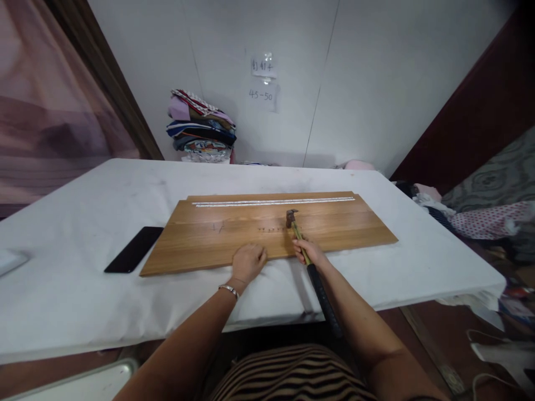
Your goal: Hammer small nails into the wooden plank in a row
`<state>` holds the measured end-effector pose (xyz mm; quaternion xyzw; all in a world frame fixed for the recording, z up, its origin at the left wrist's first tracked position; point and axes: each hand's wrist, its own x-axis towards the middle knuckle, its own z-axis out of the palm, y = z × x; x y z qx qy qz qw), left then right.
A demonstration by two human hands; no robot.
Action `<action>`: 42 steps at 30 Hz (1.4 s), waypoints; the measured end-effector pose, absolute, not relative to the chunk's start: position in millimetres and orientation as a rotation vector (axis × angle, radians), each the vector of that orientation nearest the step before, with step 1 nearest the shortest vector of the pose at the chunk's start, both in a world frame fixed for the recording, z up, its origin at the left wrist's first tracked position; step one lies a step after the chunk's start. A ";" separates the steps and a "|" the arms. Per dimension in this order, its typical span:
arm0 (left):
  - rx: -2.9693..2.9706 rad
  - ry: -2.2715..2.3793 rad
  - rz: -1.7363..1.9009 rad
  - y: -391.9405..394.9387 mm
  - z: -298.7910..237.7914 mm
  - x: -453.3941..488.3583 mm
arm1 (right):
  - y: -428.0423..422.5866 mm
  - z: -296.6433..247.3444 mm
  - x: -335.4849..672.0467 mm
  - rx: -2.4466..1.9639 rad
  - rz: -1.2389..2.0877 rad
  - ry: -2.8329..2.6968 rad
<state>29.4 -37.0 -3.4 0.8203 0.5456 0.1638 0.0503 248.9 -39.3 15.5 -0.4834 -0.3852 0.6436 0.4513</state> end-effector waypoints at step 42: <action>2.481 1.649 0.511 -36.8 -5.4 28.9 | -38.0 13.3 252.1 -1.163 1.591 -0.934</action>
